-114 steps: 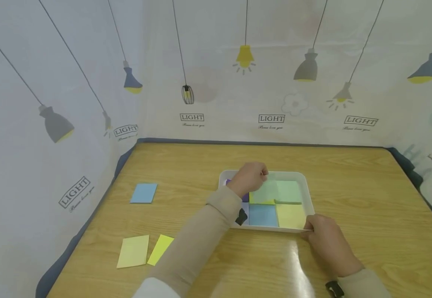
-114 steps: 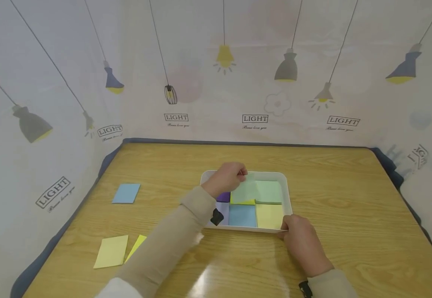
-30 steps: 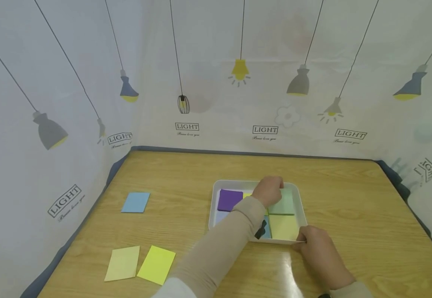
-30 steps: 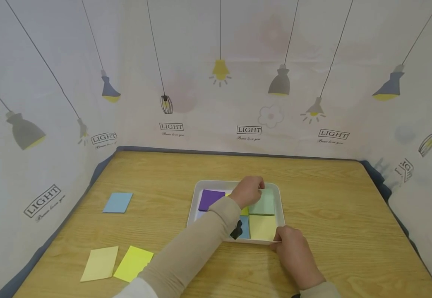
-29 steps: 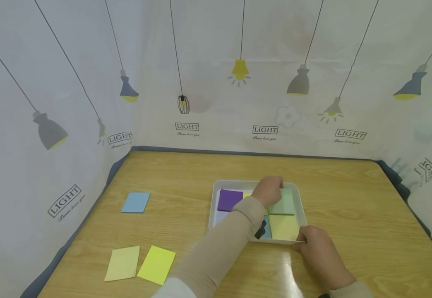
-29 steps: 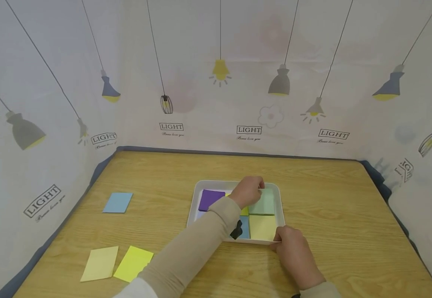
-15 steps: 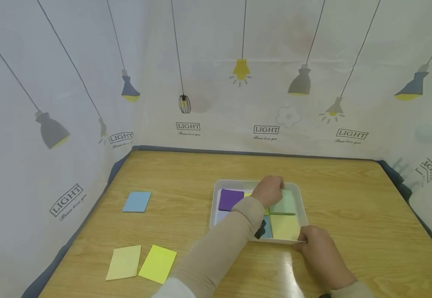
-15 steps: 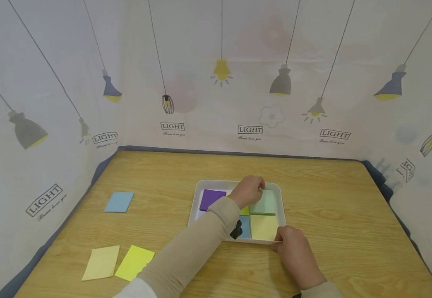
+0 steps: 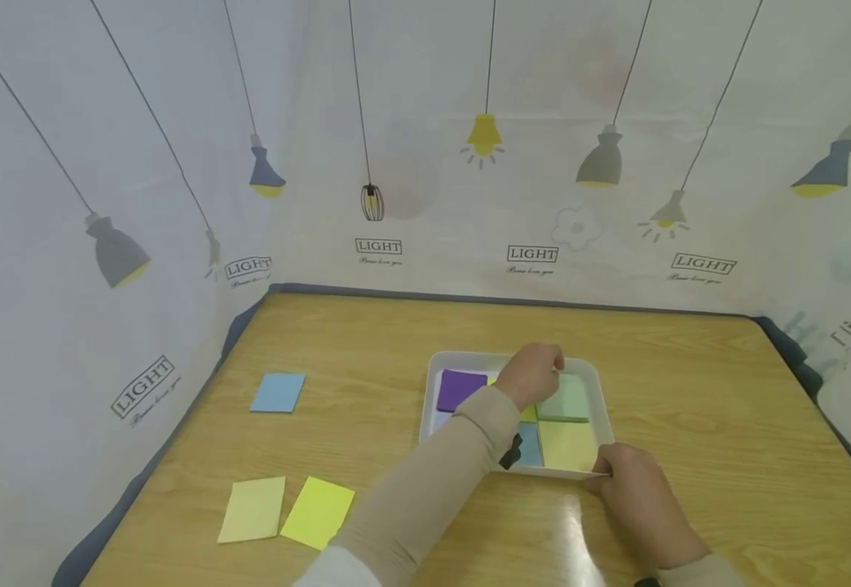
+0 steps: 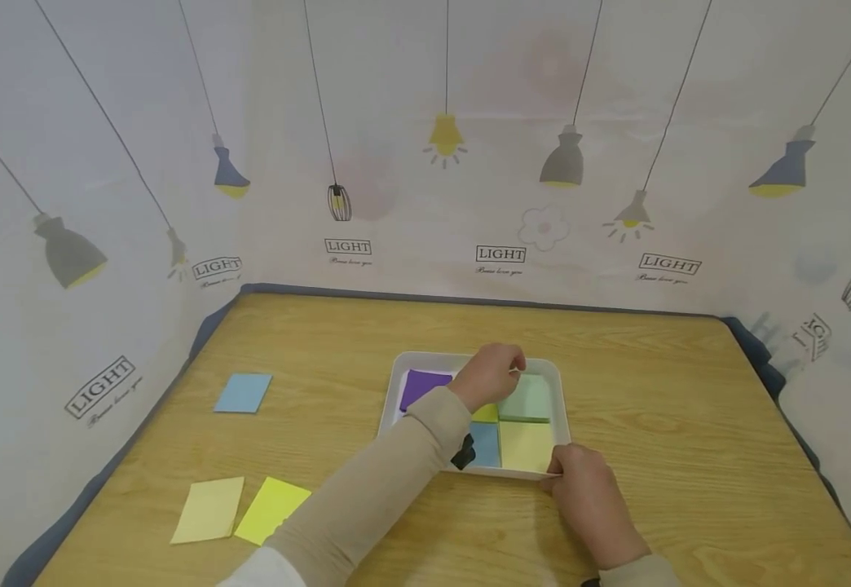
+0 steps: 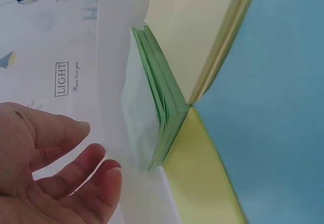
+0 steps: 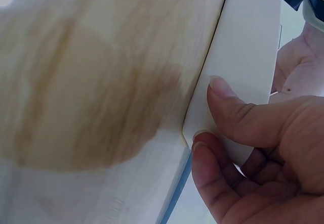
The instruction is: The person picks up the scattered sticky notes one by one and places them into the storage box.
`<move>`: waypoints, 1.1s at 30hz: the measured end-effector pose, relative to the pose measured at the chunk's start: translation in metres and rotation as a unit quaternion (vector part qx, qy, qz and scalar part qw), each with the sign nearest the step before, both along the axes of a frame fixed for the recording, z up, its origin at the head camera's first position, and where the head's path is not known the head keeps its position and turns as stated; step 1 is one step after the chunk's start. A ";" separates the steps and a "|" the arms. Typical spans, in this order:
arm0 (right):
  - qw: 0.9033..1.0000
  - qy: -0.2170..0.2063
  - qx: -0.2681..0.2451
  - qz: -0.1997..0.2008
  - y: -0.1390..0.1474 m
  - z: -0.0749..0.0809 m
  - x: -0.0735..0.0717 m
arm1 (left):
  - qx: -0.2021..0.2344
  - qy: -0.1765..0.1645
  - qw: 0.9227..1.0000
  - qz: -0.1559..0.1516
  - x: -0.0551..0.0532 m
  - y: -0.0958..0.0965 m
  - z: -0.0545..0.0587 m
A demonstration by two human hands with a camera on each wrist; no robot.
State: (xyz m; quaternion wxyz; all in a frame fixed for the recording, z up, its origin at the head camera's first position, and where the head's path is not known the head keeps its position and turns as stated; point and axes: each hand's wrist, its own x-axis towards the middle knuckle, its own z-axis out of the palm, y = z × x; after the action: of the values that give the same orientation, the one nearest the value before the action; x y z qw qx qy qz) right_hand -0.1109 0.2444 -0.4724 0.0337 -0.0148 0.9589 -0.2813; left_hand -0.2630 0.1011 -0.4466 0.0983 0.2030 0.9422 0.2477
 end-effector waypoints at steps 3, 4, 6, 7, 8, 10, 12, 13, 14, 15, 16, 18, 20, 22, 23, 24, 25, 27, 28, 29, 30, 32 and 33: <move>1.000 0.002 0.001 0.002 -0.001 0.001 0.000 | -0.009 0.001 1.000 -0.004 0.003 -0.002 0.004; 1.000 0.004 0.002 0.002 -0.001 0.001 0.000 | -0.010 0.001 1.000 -0.006 0.004 -0.003 0.005; 1.000 0.008 0.002 0.005 -0.001 0.001 0.000 | -0.011 0.000 1.000 -0.008 0.006 -0.006 0.008; 1.000 0.009 0.003 0.005 -0.001 0.001 0.000 | -0.011 0.001 1.000 -0.009 0.007 -0.007 0.009; 1.000 0.010 0.004 0.006 -0.001 0.001 0.000 | -0.012 0.001 1.000 -0.011 0.008 -0.008 0.010; 1.000 0.009 0.005 0.005 -0.001 0.001 0.001 | -0.008 -0.001 1.000 -0.015 0.010 -0.011 0.011; 1.000 0.009 0.006 0.004 -0.001 0.000 0.001 | -0.007 0.002 1.000 -0.021 0.013 -0.014 0.013; 1.000 0.010 0.006 0.005 -0.001 -0.001 0.001 | -0.004 0.003 1.000 -0.024 0.014 -0.016 0.014; 1.000 0.012 0.004 0.005 -0.001 -0.001 0.000 | -0.004 0.005 1.000 -0.027 0.015 -0.018 0.015; 1.000 0.013 0.002 0.006 -0.001 -0.002 0.000 | -0.003 0.008 1.000 -0.029 0.017 -0.021 0.016; 1.000 0.015 0.003 0.006 -0.001 -0.002 0.000 | -0.003 0.011 0.999 -0.031 0.019 -0.023 0.017; 1.000 0.019 0.003 0.008 -0.001 -0.003 0.000 | -0.005 0.017 0.999 -0.034 0.022 -0.029 0.019; 1.000 0.017 0.005 0.008 -0.002 -0.002 0.000 | -0.007 0.020 0.999 -0.036 0.025 -0.035 0.021; 1.000 0.015 0.010 0.008 -0.002 -0.003 0.000 | -0.004 0.021 0.999 -0.038 0.029 -0.041 0.022; 1.000 0.014 0.012 0.009 -0.002 -0.003 0.000 | -0.002 0.024 0.999 -0.040 0.031 -0.044 0.022; 1.000 0.012 0.014 0.009 -0.002 -0.003 0.000 | 0.001 0.025 0.999 -0.041 0.033 -0.047 0.023; 1.000 0.009 0.016 0.010 -0.002 -0.003 0.000 | 0.003 0.027 0.999 -0.042 0.035 -0.050 0.023; 1.000 0.008 0.018 0.012 -0.002 -0.004 0.000 | 0.002 0.031 0.999 -0.043 0.038 -0.055 0.025; 1.000 0.007 0.020 0.012 -0.002 -0.004 0.000 | 0.003 0.033 0.999 -0.043 0.040 -0.057 0.025; 1.000 0.007 0.021 0.012 -0.003 -0.004 0.000 | 0.001 0.035 0.999 -0.042 0.041 -0.059 0.026; 1.000 0.007 0.022 0.012 -0.003 -0.004 0.000 | 0.000 0.036 0.999 -0.041 0.042 -0.061 0.027; 1.000 0.009 0.024 0.012 -0.003 -0.004 -0.001 | -0.006 0.038 0.999 -0.038 0.043 -0.065 0.029; 1.000 0.009 0.026 0.012 -0.004 -0.004 -0.001 | -0.007 0.040 0.998 -0.038 0.044 -0.067 0.029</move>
State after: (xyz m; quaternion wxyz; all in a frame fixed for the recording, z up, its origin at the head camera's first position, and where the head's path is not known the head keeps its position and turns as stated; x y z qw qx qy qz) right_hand -0.1121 0.2406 -0.4759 0.0286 -0.0282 0.9660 -0.2553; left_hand -0.2194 0.0340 -0.4173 0.0711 0.2477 0.9387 0.2289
